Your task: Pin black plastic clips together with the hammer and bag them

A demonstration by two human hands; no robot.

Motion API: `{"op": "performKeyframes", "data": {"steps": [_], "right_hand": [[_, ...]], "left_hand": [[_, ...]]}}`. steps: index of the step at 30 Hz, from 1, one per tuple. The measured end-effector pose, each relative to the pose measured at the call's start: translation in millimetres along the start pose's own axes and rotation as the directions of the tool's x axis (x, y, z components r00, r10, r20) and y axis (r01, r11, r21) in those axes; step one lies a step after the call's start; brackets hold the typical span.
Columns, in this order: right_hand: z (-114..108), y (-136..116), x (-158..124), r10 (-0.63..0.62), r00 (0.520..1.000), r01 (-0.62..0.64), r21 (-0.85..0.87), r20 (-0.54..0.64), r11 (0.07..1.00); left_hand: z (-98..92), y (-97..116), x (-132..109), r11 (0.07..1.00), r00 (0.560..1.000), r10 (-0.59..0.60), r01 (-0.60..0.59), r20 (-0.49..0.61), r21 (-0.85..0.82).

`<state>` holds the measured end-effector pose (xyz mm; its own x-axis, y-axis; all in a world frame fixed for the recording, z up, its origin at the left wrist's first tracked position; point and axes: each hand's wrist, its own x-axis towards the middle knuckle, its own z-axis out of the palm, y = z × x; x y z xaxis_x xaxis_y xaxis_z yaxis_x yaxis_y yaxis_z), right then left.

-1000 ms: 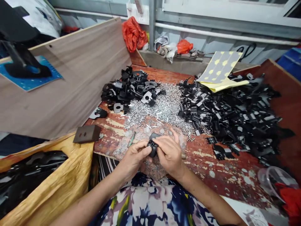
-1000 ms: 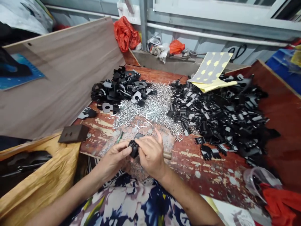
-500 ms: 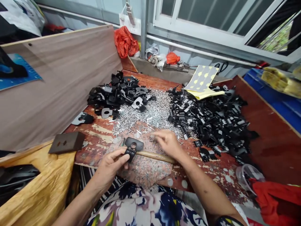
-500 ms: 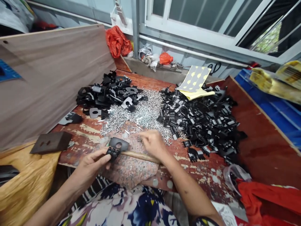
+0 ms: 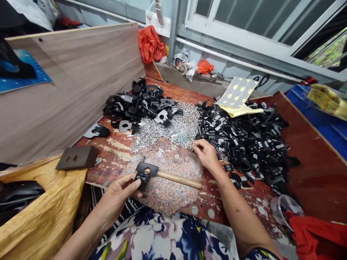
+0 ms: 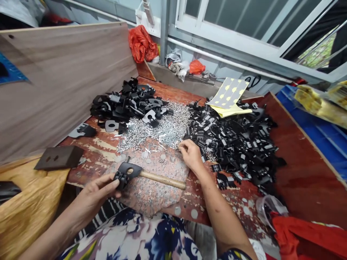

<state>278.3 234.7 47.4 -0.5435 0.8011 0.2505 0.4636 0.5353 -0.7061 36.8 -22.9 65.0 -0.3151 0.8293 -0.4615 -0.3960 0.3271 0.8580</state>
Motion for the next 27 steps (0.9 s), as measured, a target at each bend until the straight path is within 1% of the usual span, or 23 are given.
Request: {"op": "performKeyframes", "data": {"steps": [4,7,10,15,17,20,23,27], "right_hand": [[-1.2,6.2,-5.9,0.088,0.996,-0.085,0.179,-0.008,0.980],[-2.5,3.4,-10.5,0.118,0.993,-0.117,0.238,0.013,0.964],[-6.7,2.8,-12.0,0.135,0.990,-0.143,0.236,0.049,0.961],[-18.2,12.1,-12.5,0.166,0.986,-0.165,0.151,0.006,0.975],[-21.6,12.4,-16.1,0.137,0.991,-0.135,0.093,-0.011,0.986],[-22.9,4.3,-23.4,0.048,0.999,-0.048,-0.018,-0.001,0.999],[-18.5,-7.9,-26.4,-0.058,0.997,0.065,-0.129,0.058,0.990],[-7.1,-14.4,-22.3,-0.193,0.968,0.223,-0.200,0.159,0.954]], "left_hand": [[1.0,2.7,0.2,1.000,1.000,-0.006,0.006,-0.005,-0.008],[1.3,2.4,-0.3,1.000,1.000,-0.005,0.005,-0.005,-0.002],[1.0,0.9,-0.8,1.000,1.000,0.004,-0.004,-0.006,-0.007],[-1.2,-4.3,-0.6,0.999,1.000,0.002,-0.003,-0.016,-0.033],[-2.2,-6.2,-0.4,0.999,1.000,-0.009,0.008,-0.023,-0.040],[-2.7,-7.0,0.0,0.999,0.999,-0.021,0.020,-0.037,-0.038],[-2.3,-6.8,0.8,0.998,0.998,-0.032,0.030,-0.045,-0.049],[-2.3,-6.8,1.1,0.998,0.998,-0.033,0.031,-0.045,-0.049]]}}
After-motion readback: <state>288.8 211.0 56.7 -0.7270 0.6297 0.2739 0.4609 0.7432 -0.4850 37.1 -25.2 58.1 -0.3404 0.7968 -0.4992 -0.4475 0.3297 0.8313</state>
